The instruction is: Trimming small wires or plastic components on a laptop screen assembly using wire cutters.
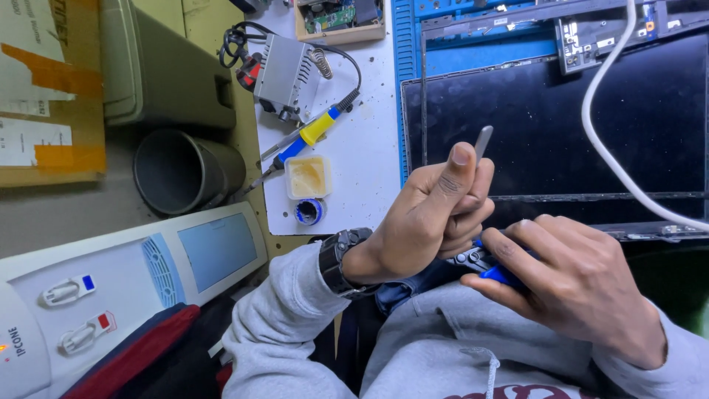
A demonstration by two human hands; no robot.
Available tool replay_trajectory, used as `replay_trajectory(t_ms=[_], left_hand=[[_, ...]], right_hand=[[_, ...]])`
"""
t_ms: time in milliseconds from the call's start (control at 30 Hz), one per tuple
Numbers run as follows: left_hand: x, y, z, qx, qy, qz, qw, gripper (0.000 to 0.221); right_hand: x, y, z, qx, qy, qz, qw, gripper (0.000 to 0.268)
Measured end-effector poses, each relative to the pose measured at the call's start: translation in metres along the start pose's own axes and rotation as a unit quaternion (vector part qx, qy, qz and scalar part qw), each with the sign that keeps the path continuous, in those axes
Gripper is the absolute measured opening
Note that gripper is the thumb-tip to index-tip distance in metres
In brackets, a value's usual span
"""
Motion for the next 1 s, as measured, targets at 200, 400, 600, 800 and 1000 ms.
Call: replay_trajectory(t_ms=[200, 400, 600, 800, 1000], left_hand=[[0.000, -0.001, 0.002, 0.034, -0.003, 0.025, 0.999, 0.048], [-0.006, -0.007, 0.005, -0.138, 0.124, 0.054, 0.981, 0.048], [-0.023, -0.009, -0.020, -0.159, 0.292, -0.015, 0.943, 0.045], [-0.016, -0.013, 0.001, -0.153, 0.301, -0.016, 0.941, 0.032], [-0.008, -0.026, 0.025, 0.036, 0.277, -0.115, 0.953, 0.043]], right_hand=[[0.002, 0.001, 0.002, -0.005, 0.008, -0.007, 1.000, 0.048], [0.003, -0.018, -0.006, 0.023, 0.020, -0.037, 0.999, 0.056], [-0.005, -0.022, -0.020, 0.019, 0.081, -0.013, 0.996, 0.054], [-0.002, -0.009, -0.046, -0.057, 0.172, -0.031, 0.983, 0.052], [-0.001, 0.016, -0.061, -0.124, 0.189, -0.027, 0.974, 0.053]])
Point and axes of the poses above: each hand's wrist, its own x-axis towards the middle knuckle, its own y-axis out of the palm, z = x × y, the point moved 1 cm from there along x, towards the middle knuckle, and after that the axes turned 15 degrees about z, right-handed, at the moved point
